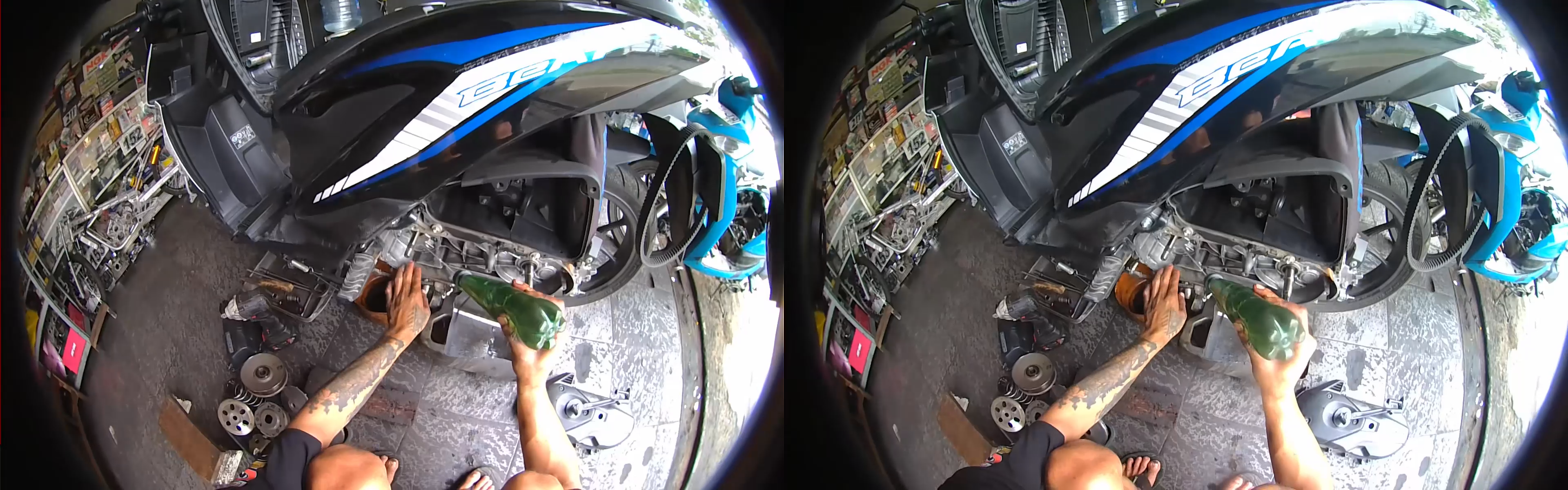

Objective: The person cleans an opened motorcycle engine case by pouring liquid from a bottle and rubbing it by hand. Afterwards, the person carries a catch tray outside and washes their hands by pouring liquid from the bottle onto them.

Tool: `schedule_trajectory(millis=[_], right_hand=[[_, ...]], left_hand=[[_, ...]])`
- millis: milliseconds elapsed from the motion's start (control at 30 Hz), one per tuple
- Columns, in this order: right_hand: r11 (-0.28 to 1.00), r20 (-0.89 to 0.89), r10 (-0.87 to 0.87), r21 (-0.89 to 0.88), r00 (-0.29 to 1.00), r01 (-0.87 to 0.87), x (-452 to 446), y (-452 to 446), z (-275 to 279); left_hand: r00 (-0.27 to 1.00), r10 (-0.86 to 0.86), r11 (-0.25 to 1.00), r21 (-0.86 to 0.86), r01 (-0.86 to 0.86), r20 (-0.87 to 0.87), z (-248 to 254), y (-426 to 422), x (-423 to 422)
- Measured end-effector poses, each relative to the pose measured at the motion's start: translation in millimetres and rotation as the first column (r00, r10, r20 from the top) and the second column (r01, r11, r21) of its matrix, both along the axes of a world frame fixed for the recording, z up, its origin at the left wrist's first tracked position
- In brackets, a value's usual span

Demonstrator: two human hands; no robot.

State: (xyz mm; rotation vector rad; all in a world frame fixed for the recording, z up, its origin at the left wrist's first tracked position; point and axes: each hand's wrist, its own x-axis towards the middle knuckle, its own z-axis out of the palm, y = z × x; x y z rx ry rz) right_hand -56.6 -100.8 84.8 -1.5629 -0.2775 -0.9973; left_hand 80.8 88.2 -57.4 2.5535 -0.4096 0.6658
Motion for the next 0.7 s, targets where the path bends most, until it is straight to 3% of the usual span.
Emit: schedule_trajectory(millis=[100,200,333,467,700], right_hand=[[1.000,-0.026,0.004,0.013,1.000,-0.004,2.1,5.1,3.0],[0.995,-0.051,0.081,-0.048,0.995,-0.084,8.1,3.6,-4.7],[0.991,-0.135,0.054,-0.111,0.989,-0.069,15.4,6.0,-3.6],[0.998,-0.182,0.034,-0.049,0.983,-0.044,22.5,4.3,3.4],[0.996,-0.233,-0.048,0.062,0.971,0.064,17.0,-5.0,-9.3]], left_hand=[[0.998,0.026,0.996,0.087,-0.022,-0.049,-1.0,2.5,4.2],[1.000,0.029,0.983,0.182,-0.027,-0.008,-6.1,9.6,11.4],[0.997,-0.040,0.972,0.232,0.022,0.072,-3.7,21.3,25.6],[0.992,-0.104,0.970,0.227,0.085,0.073,5.3,18.8,42.4],[0.999,-0.028,0.987,0.156,0.031,-0.018,-0.8,-7.3,51.0]])
